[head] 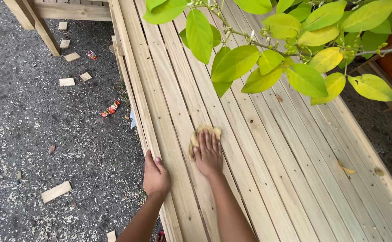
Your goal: The person sands the surfaces of wooden furniture using a sanding block. They work on a small wooden shelf unit and then a larger wooden bed frame, smoothing the slats and edges.
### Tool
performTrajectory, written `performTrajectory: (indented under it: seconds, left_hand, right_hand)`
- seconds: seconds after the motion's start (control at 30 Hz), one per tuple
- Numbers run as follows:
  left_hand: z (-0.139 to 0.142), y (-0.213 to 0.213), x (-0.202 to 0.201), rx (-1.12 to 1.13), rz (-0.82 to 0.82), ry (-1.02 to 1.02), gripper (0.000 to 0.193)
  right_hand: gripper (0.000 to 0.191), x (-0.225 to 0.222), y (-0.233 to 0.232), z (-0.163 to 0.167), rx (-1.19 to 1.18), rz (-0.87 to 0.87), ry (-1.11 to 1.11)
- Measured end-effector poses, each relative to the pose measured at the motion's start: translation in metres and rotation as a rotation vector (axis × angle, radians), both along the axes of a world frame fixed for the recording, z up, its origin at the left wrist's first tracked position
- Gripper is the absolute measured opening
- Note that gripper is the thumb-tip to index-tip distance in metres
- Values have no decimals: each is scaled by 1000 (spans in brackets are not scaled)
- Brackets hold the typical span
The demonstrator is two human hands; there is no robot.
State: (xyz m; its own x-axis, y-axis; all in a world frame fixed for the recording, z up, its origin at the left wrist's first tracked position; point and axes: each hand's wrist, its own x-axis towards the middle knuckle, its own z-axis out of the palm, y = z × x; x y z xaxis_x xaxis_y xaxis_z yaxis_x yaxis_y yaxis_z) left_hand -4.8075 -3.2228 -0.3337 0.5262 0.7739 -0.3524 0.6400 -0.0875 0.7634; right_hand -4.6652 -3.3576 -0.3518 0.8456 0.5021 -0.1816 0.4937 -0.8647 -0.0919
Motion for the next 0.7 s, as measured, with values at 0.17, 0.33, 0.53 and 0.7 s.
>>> performTrajectory:
  seconds: [0.17,0.33,0.53,0.7]
  left_hand:
    - [-16,3,-1,-40,36,-191,58]
    - [-23,1,-1,-19,25,-233,57]
    - [-21,-3,2,-53,35,-212,57]
    - [-24,0,4,-55,23,-242,58]
  right_hand:
    - [66,-9,88,1,93,126,8]
    - [66,-139,-26,12,156,317,62]
    - [67,-197,-78,24,70,239,121]
    - [65,-69,53,9,132,203,0]
